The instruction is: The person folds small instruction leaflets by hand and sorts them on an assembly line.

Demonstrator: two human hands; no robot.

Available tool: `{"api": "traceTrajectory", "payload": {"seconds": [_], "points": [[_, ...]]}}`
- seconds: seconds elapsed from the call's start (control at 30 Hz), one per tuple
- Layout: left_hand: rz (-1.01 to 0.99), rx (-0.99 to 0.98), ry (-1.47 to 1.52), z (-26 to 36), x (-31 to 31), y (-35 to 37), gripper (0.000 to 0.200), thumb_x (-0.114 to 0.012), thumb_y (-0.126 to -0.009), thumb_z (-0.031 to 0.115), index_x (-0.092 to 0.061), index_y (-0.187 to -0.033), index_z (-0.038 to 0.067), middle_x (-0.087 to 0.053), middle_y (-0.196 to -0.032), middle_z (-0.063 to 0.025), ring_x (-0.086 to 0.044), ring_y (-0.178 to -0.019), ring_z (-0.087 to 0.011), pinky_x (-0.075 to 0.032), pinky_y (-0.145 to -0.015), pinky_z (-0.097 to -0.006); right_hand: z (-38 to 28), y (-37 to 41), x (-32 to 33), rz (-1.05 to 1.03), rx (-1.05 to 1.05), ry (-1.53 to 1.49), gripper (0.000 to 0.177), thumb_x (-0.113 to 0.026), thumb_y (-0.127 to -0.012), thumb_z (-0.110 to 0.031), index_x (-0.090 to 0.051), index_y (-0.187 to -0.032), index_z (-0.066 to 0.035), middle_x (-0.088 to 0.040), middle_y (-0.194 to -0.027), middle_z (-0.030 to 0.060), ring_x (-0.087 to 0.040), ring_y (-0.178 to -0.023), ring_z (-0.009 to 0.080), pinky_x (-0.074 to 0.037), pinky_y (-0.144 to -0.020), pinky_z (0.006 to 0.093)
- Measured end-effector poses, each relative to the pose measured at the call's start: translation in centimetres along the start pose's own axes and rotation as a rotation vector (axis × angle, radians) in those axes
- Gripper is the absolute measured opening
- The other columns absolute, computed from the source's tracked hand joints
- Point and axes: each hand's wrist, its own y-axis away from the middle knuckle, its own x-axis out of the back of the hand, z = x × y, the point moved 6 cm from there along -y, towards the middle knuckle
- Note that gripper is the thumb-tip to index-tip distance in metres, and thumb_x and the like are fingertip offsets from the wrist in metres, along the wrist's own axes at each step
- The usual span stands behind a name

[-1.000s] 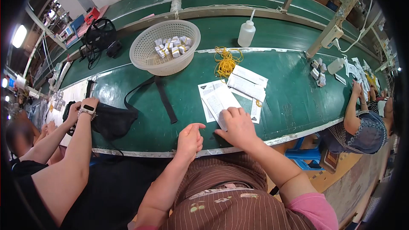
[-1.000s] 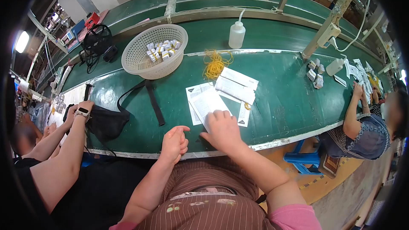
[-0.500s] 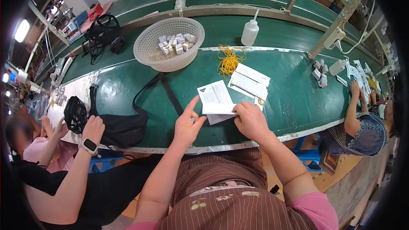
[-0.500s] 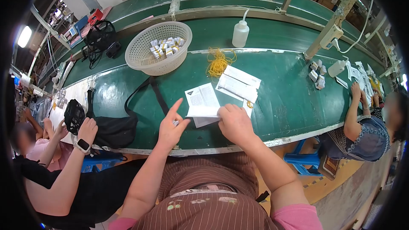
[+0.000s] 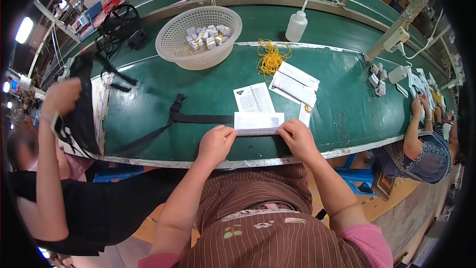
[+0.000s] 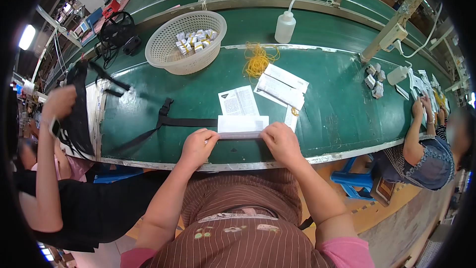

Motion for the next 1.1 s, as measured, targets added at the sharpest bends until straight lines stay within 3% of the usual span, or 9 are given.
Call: {"api": "traceTrajectory", "payload": {"seconds": [0.2,0.3,0.5,0.7,1.03,1.1], "points": [[-0.052,0.136,0.092,-1.3,0.0,-1.0,0.02,-0.066,-0.085,0.02,-0.069,-0.088,0.001,-0.064,-0.083,-0.0142,-0.063,-0.078,-0.031,-0.048,-0.07,-0.0384,0.2,-0.9,0.0,-0.041,-0.177,-0.01,0.021,-0.063,-0.087,-0.022,-0.067,-0.082,-0.002,-0.062,-0.082,0.0134,-0.059,-0.081,0.0346,-0.047,-0.073,0.0432],[-0.049,0.172,0.163,-1.5,-0.1,-1.0,0.02,-0.067,-0.084,0.02,-0.07,-0.087,0.0,-0.064,-0.082,-0.0131,-0.063,-0.076,-0.0282,-0.047,-0.068,-0.0367,1.0,-1.0,0.0,-0.064,-0.236,-0.088,0.02,-0.064,-0.086,-0.021,-0.067,-0.083,-0.002,-0.062,-0.082,0.013,-0.06,-0.08,0.032,-0.048,-0.073,0.0398],[0.037,0.165,0.269,0.1,0.9,-0.8,0.016,-0.071,-0.081,0.015,-0.071,-0.084,0.0,-0.063,-0.075,-0.0085,-0.059,-0.069,-0.0186,-0.045,-0.065,-0.0302,1.8,-1.1,0.5,0.063,-0.167,-0.336,0.014,-0.068,-0.086,-0.015,-0.067,-0.086,-0.001,-0.064,-0.081,0.0068,-0.061,-0.075,0.0171,-0.048,-0.07,0.0292],[0.068,0.102,0.395,2.3,1.8,-0.6,0.011,-0.074,-0.079,0.009,-0.069,-0.076,-0.001,-0.059,-0.071,-0.0034,-0.054,-0.067,-0.012,-0.041,-0.062,-0.0269,1.3,-1.2,0.9,-0.037,-0.257,-0.607,0.017,-0.064,-0.092,-0.015,-0.067,-0.091,0.001,-0.064,-0.079,-0.0003,-0.054,-0.072,0.0057,-0.045,-0.067,0.0229],[0.075,-0.015,0.456,6.1,3.6,0.0,0.01,-0.075,-0.08,0.008,-0.07,-0.079,-0.001,-0.059,-0.07,-0.0039,-0.052,-0.065,-0.0113,-0.04,-0.06,-0.0262,1.1,-1.3,1.3,-0.033,-0.389,-0.941,0.023,-0.061,-0.095,-0.022,-0.067,-0.089,-0.001,-0.06,-0.077,-0.0029,-0.05,-0.071,0.0059,-0.039,-0.065,0.0223],[0.065,-0.04,0.51,6.2,3.4,0.0,0.009,-0.072,-0.083,0.006,-0.069,-0.082,-0.002,-0.055,-0.07,0.0004,-0.049,-0.064,-0.0081,-0.038,-0.058,-0.0232,1.2,-1.2,1.4,-0.066,-0.421,-0.932,0.024,-0.061,-0.095,-0.023,-0.068,-0.092,-0.001,-0.063,-0.081,-0.0022,-0.053,-0.074,0.0055,-0.041,-0.068,0.0224]]}}
